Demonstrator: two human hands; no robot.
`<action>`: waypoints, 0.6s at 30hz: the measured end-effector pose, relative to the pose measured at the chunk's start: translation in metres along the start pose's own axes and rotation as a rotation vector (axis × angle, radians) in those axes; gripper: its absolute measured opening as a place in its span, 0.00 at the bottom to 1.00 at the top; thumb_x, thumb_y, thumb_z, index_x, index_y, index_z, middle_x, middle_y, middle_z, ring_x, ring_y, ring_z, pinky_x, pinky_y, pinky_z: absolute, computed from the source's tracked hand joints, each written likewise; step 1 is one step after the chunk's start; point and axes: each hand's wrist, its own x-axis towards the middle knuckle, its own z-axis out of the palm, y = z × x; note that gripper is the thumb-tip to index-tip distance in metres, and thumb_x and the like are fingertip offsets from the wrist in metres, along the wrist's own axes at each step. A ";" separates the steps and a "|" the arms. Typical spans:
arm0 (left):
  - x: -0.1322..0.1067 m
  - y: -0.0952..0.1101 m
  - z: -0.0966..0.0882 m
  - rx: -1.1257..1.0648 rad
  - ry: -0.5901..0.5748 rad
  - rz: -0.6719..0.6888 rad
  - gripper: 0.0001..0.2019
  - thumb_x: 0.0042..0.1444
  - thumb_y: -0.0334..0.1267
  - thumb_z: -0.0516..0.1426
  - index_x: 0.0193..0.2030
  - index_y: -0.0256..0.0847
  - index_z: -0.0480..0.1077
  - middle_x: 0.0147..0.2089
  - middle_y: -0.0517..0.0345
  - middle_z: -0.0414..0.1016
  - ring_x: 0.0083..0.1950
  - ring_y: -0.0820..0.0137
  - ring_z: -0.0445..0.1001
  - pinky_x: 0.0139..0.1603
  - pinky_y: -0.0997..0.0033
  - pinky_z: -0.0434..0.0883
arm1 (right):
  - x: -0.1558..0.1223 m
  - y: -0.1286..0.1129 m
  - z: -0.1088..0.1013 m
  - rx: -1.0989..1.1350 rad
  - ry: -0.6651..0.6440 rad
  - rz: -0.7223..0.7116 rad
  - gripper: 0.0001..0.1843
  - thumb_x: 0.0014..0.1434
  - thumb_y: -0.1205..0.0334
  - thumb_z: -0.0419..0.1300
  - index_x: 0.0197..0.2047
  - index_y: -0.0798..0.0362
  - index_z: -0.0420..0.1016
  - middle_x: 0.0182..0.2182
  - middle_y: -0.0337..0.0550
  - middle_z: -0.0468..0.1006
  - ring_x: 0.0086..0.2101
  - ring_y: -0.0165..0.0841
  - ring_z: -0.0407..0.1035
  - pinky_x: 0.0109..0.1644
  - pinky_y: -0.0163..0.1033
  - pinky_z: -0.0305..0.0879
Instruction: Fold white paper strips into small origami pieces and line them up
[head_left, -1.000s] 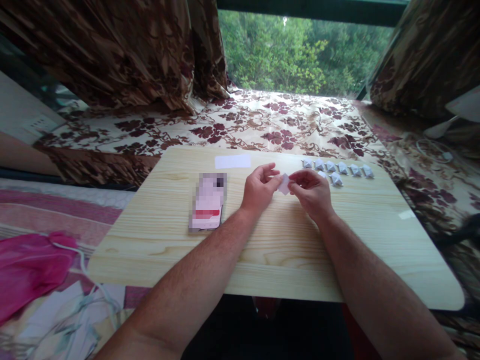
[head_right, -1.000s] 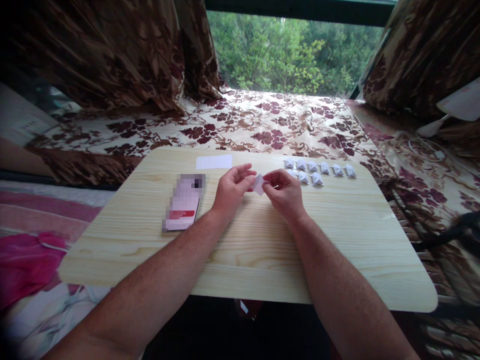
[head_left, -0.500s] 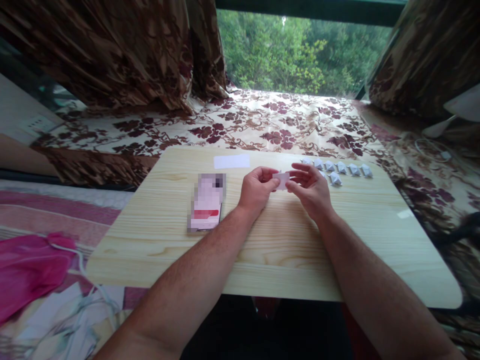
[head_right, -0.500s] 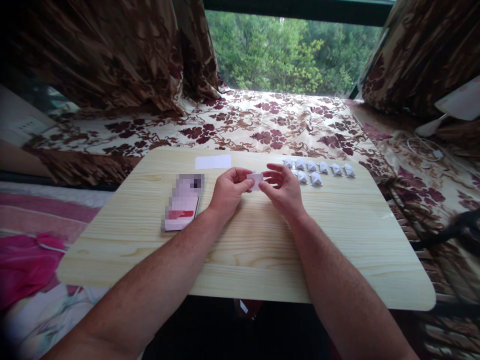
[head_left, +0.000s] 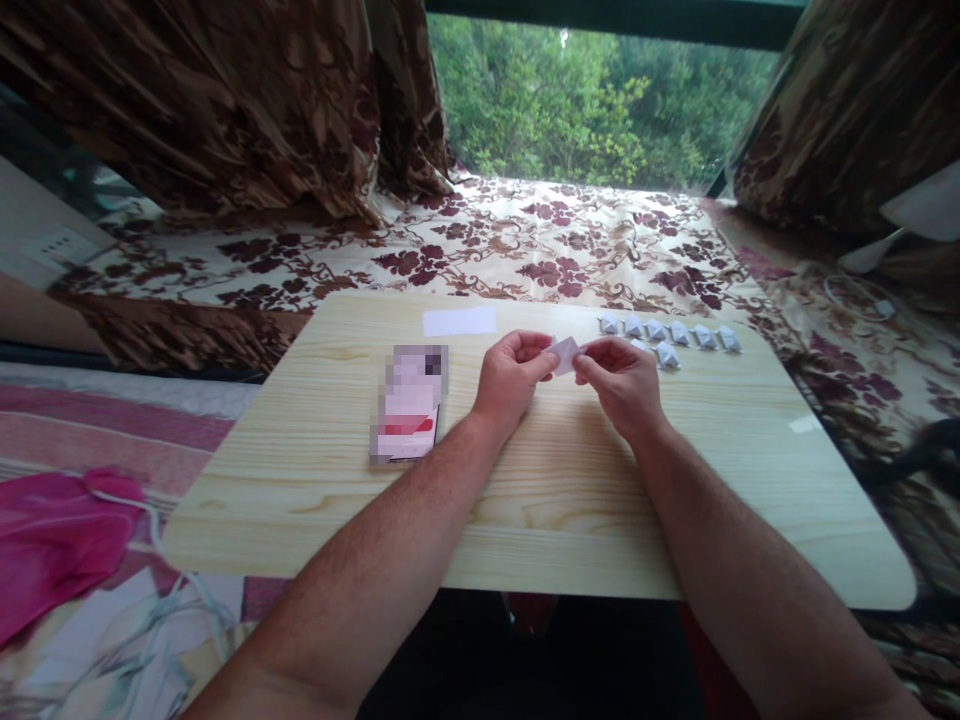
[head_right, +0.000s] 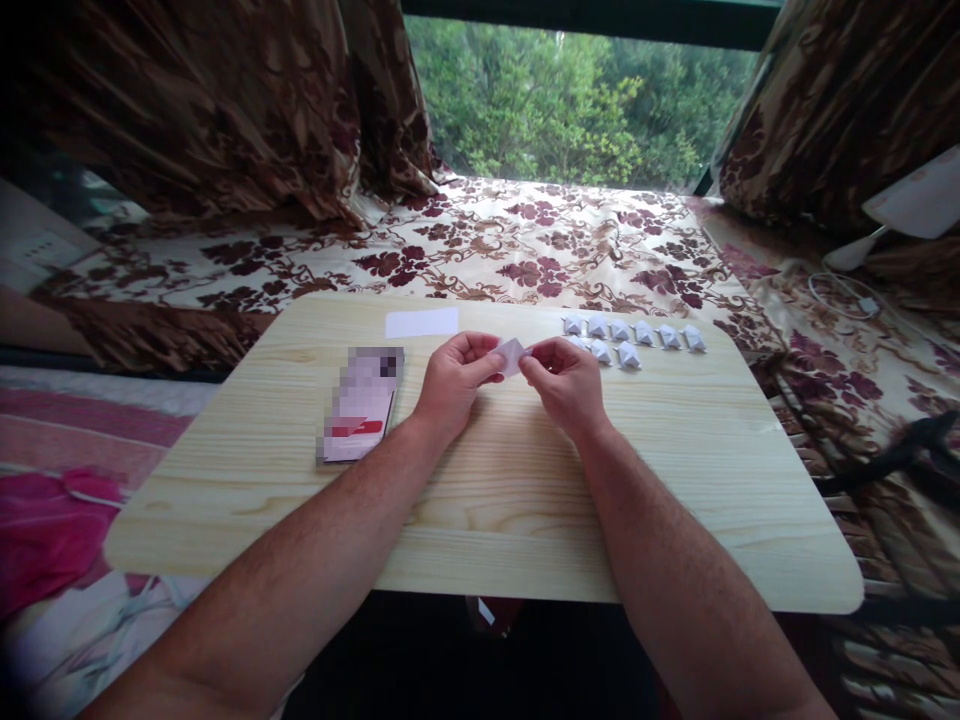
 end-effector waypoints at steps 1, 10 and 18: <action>0.000 0.001 0.000 0.005 -0.003 0.004 0.15 0.44 0.38 0.67 0.40 0.38 0.76 0.31 0.59 0.77 0.31 0.74 0.73 0.33 0.73 0.72 | 0.000 0.000 0.000 -0.007 0.000 -0.002 0.08 0.51 0.59 0.68 0.30 0.53 0.76 0.22 0.36 0.75 0.23 0.28 0.68 0.28 0.36 0.66; -0.002 0.000 0.001 0.046 0.003 0.058 0.07 0.44 0.34 0.66 0.32 0.37 0.77 0.26 0.61 0.75 0.27 0.75 0.70 0.30 0.75 0.66 | 0.000 0.002 0.000 0.010 -0.010 -0.003 0.05 0.51 0.61 0.67 0.30 0.53 0.77 0.24 0.36 0.76 0.24 0.28 0.68 0.29 0.36 0.67; -0.005 0.002 0.004 0.060 -0.013 0.073 0.05 0.44 0.33 0.65 0.30 0.39 0.76 0.24 0.63 0.75 0.26 0.75 0.70 0.29 0.75 0.66 | 0.000 0.005 0.000 -0.003 0.005 -0.011 0.03 0.50 0.63 0.66 0.29 0.53 0.77 0.23 0.35 0.74 0.24 0.28 0.67 0.29 0.36 0.67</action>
